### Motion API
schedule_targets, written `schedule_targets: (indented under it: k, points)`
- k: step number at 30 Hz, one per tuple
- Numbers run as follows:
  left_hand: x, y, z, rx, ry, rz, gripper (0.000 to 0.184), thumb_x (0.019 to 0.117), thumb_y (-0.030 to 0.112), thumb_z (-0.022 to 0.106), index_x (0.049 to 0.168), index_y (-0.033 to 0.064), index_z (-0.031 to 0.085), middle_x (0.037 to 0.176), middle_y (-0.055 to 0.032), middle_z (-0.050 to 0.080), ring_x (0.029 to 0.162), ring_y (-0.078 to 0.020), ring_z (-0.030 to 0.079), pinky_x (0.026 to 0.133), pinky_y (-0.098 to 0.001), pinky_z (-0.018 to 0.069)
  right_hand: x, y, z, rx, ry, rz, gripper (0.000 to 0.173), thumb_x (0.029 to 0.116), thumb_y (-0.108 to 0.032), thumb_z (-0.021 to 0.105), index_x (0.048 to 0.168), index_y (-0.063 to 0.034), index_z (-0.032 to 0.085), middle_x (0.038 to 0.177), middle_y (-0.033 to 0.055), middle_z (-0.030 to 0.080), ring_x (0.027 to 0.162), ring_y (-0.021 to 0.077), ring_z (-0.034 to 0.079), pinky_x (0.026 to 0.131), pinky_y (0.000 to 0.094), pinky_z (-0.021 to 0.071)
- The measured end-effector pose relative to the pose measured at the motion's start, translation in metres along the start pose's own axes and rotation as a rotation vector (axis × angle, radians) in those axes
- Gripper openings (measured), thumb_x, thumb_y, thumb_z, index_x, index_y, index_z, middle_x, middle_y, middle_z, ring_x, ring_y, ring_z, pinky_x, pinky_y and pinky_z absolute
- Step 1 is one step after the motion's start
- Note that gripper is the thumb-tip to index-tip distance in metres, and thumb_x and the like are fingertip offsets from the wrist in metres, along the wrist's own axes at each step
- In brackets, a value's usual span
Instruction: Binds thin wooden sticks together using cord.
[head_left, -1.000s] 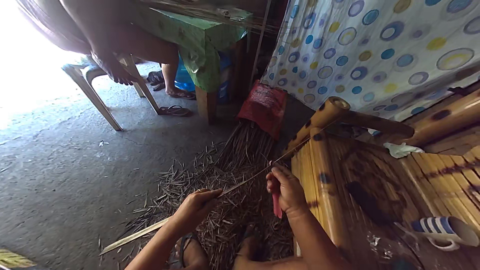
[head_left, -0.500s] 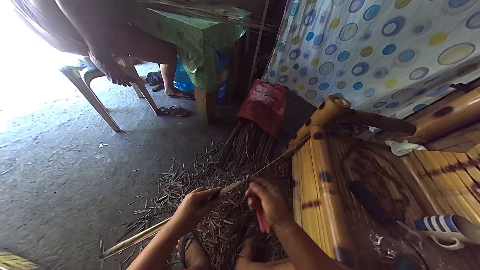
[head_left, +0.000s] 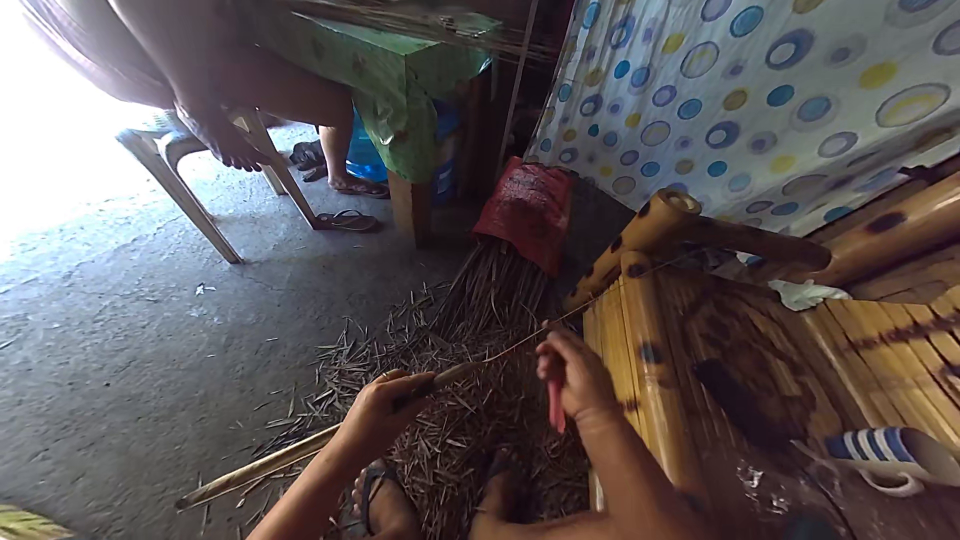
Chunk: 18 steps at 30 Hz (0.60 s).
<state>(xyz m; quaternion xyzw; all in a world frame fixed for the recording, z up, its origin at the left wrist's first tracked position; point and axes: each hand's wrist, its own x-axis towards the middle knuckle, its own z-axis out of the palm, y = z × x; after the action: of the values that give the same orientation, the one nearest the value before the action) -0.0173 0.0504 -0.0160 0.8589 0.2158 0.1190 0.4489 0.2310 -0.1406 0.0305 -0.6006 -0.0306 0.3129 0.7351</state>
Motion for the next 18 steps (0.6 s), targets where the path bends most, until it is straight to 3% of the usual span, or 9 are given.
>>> schedule_targets:
  k: [3,8,15,18]
  points:
    - [0.002,0.002,0.003,0.024,0.007,0.016,0.036,0.0934,0.026,0.071,0.129,0.0279,0.073,0.107,-0.0022,0.07,0.094,-0.0107,0.066,0.085,-0.0323,0.0562,0.014,-0.011,-0.009,0.048,0.096,-0.04,0.03,0.1099,-0.016,0.044,0.136,-0.0017,0.052,0.08,0.0064,0.064,0.051,0.0104,0.056,0.045,0.0238,0.0495]
    - [-0.001,0.002,0.013,0.075,0.089,0.028,0.034,0.0931,0.027,0.072,0.127,0.0258,0.073,0.11,-0.0029,0.071,0.096,-0.0133,0.067,0.087,-0.0371,0.057,-0.037,0.033,0.024,-0.079,-0.224,0.15,0.033,0.107,-0.012,0.049,0.137,0.0013,0.056,0.08,0.0101,0.067,0.056,0.0133,0.06,0.05,0.0273,0.0525]
    - [0.0,0.004,0.01,0.151,0.142,0.067,0.033,0.0934,0.025,0.072,0.126,0.0265,0.074,0.107,-0.0042,0.071,0.096,-0.0154,0.068,0.087,-0.0379,0.0574,0.004,0.006,0.002,0.017,0.06,0.037,0.031,0.1096,-0.015,0.046,0.137,-0.0014,0.053,0.079,0.0075,0.065,0.051,0.0111,0.057,0.046,0.0246,0.0504]
    - [0.0,0.002,0.015,0.177,0.166,0.09,0.034,0.0931,0.025,0.072,0.126,0.0281,0.074,0.108,-0.0042,0.071,0.097,-0.0161,0.069,0.087,-0.0391,0.0579,-0.018,0.022,0.013,-0.071,-0.104,0.109,0.035,0.1081,-0.015,0.047,0.14,-0.0009,0.053,0.082,0.008,0.066,0.056,0.0123,0.059,0.05,0.0272,0.052]
